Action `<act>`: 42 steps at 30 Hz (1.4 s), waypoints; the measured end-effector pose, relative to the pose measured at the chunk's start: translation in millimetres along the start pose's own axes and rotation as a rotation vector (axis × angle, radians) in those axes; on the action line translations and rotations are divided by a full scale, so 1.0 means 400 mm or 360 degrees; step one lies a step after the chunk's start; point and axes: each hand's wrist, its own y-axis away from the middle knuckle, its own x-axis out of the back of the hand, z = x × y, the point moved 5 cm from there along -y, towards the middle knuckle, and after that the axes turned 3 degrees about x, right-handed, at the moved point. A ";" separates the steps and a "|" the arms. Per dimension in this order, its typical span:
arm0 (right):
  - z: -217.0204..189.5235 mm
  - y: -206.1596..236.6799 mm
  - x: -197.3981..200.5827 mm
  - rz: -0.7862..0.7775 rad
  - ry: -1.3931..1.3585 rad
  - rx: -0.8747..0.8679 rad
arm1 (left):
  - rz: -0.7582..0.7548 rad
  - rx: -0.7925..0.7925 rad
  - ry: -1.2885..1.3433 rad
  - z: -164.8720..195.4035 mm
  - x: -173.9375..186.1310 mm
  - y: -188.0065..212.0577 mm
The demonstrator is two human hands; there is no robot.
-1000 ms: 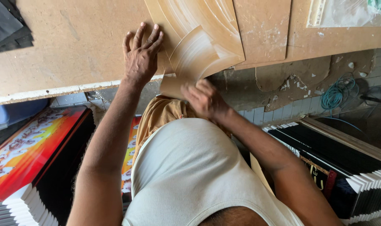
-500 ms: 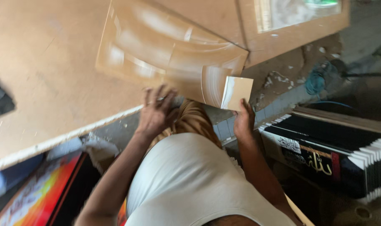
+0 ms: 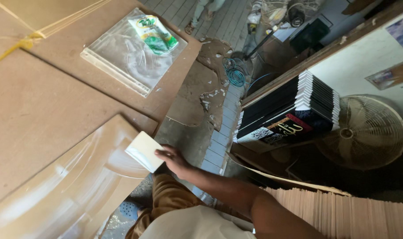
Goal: The person spreads white adhesive paste across a cardboard sheet using a small sponge block, then lays a black cloth banner with gold Arabic lettering onto the glued board, aligns it, and presses and smooths it flat with both hands. They repeat the gluing step on another board.
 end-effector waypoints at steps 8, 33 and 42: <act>-0.036 -0.222 -0.094 -0.0032 0.0648 0.0428 | -0.0014 0.0140 0.0237 -0.201 0.158 0.129; 0.017 0.225 -0.569 -0.1678 0.1299 0.2140 | -0.0041 0.0030 -0.0257 -0.447 0.243 0.203; -0.044 0.201 -0.592 -0.1627 0.1359 0.2244 | -0.0007 0.0048 -0.0213 -0.446 0.260 0.196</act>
